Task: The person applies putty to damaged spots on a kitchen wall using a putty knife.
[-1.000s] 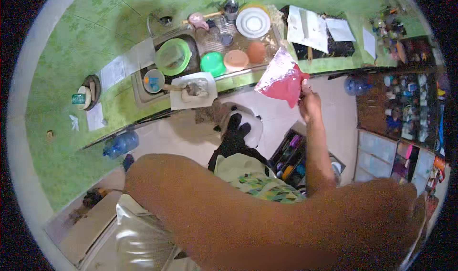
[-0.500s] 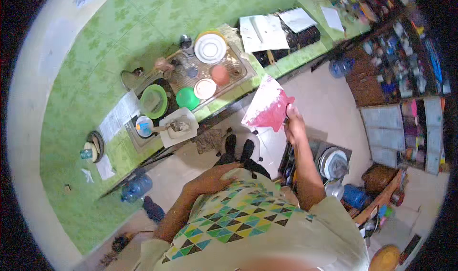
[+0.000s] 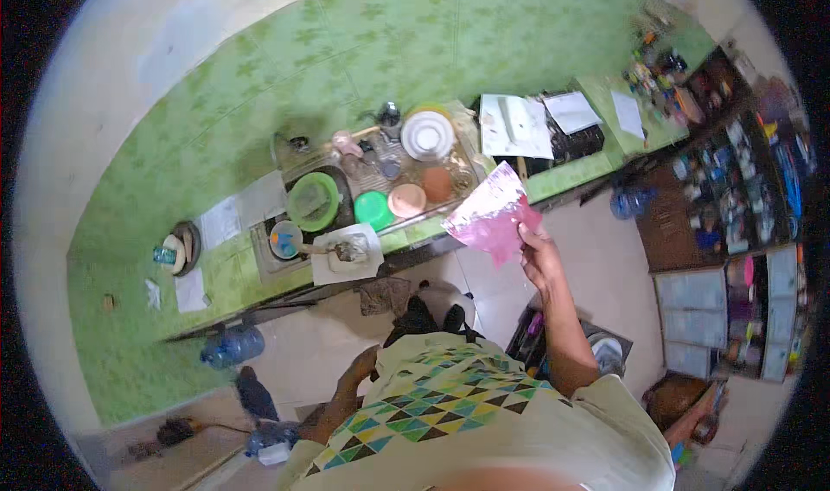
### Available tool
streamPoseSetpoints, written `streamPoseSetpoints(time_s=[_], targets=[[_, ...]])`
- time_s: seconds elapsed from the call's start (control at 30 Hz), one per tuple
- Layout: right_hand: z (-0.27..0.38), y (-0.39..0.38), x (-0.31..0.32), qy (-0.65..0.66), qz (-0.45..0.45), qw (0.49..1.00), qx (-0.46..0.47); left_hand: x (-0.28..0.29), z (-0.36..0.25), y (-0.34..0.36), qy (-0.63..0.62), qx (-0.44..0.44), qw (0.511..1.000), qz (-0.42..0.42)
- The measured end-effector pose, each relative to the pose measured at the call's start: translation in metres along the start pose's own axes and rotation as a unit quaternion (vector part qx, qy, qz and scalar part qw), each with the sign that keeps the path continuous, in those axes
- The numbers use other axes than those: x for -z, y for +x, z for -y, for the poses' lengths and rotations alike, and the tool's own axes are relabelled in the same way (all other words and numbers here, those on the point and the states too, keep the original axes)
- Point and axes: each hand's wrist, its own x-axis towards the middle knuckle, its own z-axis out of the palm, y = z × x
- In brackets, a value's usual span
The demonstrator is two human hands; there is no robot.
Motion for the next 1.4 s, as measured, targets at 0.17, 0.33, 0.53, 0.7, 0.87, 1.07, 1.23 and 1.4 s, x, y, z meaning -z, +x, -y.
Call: streamPoseSetpoints(time_s=[0.17, 0.33, 0.53, 0.7, 0.87, 1.07, 1.23, 1.4], targets=[[0.012, 0.010, -0.032, 0.102, 0.049, 0.994, 0.010, 0.072, -0.036, -0.016, 0.010, -0.009, 0.996, -0.089], [0.013, 0.038, -0.027, 0.118, 0.023, 0.992, 0.045, 0.055, 0.029, -0.036, -0.298, 0.084, 0.946, -0.099], [0.037, 0.043, -0.082, 0.064, -0.015, 0.995, 0.077, 0.085, 0.056, -0.013, 0.016, 0.052, 0.998, -0.027], [0.018, 0.050, -0.104, 0.027, 0.001, 0.999, 0.043, 0.103, 0.122, 0.026, 0.014, 0.085, 0.975, -0.207], [-0.006, 0.067, -0.125, -0.076, -0.039, 0.996, -0.029, 0.157, 0.147, 0.087, 0.231, -0.031, 0.925, -0.299], [-0.071, 0.118, -0.080, -0.254, -0.075, 0.956, -0.128, 0.283, 0.065, 0.169, 0.330, 0.073, 0.915, -0.219], [-0.147, 0.145, -0.127, -0.216, -0.022, 0.961, -0.169, 0.307, 0.075, 0.233, 0.457, 0.058, 0.879, -0.121], [-0.191, 0.166, -0.100, -0.187, -0.015, 0.959, -0.211, 0.316, 0.075, 0.257, 0.421, 0.097, 0.900, 0.061]])
